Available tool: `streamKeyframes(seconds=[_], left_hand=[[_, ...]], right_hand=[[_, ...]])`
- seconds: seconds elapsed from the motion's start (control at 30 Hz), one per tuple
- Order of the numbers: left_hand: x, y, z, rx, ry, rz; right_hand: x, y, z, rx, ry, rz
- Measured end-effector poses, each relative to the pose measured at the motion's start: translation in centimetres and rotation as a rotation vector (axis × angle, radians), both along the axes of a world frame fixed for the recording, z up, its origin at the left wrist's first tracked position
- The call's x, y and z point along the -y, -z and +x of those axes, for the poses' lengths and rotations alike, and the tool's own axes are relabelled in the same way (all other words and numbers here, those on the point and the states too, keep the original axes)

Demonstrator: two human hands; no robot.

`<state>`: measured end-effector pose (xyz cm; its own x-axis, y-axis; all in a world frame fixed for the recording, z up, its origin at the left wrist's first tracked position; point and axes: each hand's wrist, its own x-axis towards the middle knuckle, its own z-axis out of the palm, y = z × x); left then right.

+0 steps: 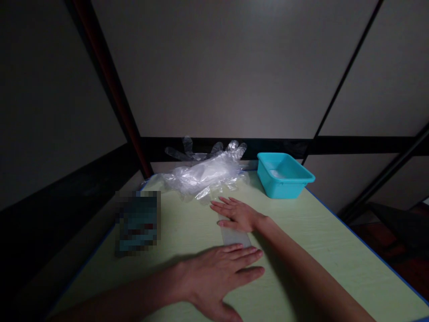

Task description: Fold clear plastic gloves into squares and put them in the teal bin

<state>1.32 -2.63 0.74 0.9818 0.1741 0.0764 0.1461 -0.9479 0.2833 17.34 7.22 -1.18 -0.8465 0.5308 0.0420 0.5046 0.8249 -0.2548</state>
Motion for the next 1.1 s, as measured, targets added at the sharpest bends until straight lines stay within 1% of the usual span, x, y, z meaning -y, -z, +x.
streamKeyframes(seconds=[0.1, 0.3, 0.57, 0.83, 1.0, 1.1], left_hand=[[0.0, 0.0, 0.0, -0.004, -0.004, -0.002], [0.0, -0.4, 0.1, -0.012, 0.011, 0.002], [-0.1, -0.2, 0.1, -0.010, 0.014, 0.038], [-0.1, -0.6, 0.2, -0.053, 0.006, 0.070], [-0.1, -0.5, 0.2, -0.049, 0.011, 0.045], [-0.1, -0.5, 0.2, -0.058, 0.003, 0.043]], right_hand=[[-0.6, 0.1, 0.0, -0.041, 0.030, 0.025], [-2.4, 0.8, 0.0, -0.150, 0.172, 0.078], [-4.1, 1.5, -0.1, -0.195, 0.229, 0.076], [-5.0, 2.0, -0.1, -0.250, 0.261, 0.099], [-5.4, 2.2, -0.3, -0.268, 0.372, 0.139], [-5.1, 2.0, -0.5, -0.330, 0.433, 0.181]])
